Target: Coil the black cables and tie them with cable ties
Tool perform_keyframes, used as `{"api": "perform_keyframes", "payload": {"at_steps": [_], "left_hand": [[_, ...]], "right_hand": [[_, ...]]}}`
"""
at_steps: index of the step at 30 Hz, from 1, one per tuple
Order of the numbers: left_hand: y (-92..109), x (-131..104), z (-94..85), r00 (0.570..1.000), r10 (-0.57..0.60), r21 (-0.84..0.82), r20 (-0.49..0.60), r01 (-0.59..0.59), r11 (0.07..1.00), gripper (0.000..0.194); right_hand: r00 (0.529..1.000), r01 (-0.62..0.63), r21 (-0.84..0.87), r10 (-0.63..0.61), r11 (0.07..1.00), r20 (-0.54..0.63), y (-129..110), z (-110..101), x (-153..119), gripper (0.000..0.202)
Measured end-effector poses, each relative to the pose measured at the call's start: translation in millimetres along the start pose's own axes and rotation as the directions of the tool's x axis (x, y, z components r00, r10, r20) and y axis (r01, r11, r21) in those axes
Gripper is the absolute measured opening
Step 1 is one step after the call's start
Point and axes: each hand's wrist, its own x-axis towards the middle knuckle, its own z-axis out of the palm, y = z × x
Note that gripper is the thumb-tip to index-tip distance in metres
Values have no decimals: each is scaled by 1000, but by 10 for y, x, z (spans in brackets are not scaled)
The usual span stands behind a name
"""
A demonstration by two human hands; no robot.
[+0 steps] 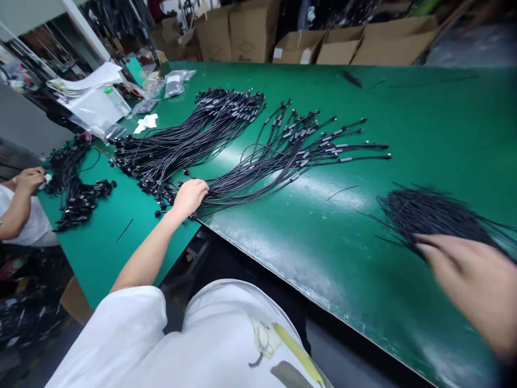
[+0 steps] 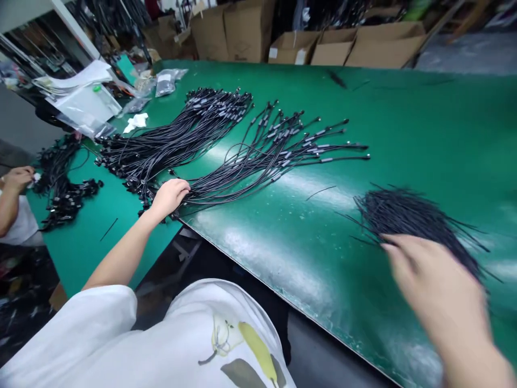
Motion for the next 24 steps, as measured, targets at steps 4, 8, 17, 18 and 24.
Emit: {"api": "perform_keyframes", "payload": {"at_steps": [4,8,17,18,24], "left_hand": [[76,195,-22,996,83,-59,27,-81,995,20],[330,91,-368,948,115,-165,-297,-169,972,29],[119,-1082,-1299,943,-57,-432,-328,-96,897,17],[-14,-1137,-1308,942,-171,-493,-287,8,870,17],[-855,-1194,-1119,883,-469,-848,-30,226,479,22]], "right_hand": [[995,14,-27,-11,1000,103,-588,414,622,34],[978,204,6,-204,979,35,-1304,737,1457,45],[955,238,4,-235,971,180,-1516,951,2546,28],[919,270,118,-292,956,263,-1546,1023,2528,28],[929,257,182,-295,949,224,-1339,1099,2383,42]]}}
